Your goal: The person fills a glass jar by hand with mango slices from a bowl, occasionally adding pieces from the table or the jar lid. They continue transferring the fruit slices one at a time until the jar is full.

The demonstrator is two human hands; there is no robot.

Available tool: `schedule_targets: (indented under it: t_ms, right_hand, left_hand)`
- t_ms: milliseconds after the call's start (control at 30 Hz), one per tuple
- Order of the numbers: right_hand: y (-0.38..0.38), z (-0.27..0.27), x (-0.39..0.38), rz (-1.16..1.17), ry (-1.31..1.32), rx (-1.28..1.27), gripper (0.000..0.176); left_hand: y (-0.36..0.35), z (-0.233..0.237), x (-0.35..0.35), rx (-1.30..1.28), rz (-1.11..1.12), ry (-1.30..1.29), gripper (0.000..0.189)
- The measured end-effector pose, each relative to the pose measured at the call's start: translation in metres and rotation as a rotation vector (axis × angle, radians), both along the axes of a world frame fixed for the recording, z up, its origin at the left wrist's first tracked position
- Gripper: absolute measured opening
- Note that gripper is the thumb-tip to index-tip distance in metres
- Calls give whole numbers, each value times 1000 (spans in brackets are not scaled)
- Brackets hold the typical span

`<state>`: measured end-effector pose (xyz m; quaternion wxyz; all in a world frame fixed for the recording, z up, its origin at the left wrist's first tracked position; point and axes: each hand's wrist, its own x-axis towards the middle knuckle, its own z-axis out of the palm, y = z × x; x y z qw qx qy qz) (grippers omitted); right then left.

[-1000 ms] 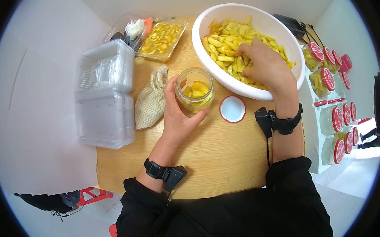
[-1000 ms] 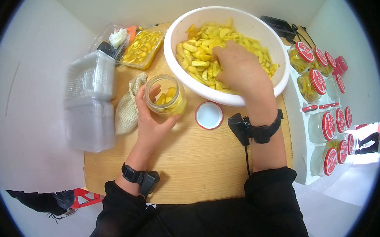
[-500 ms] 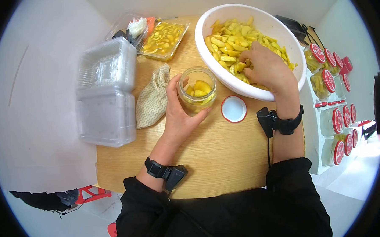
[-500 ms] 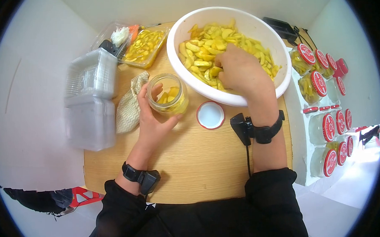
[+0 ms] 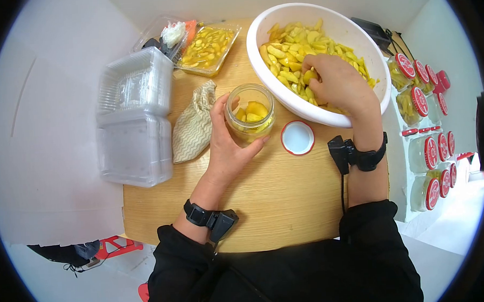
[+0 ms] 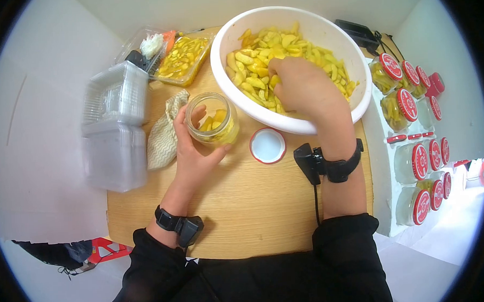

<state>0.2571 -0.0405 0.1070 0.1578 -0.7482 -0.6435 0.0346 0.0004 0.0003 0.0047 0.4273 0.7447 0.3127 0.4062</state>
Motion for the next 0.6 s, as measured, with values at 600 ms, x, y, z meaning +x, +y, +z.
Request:
schedule_targets:
  t_ms: [600]
  right_hand:
    - [-1,36,-4,266,614,147,27]
  left_hand:
    - [-2,14,-3,323,130,243,108]
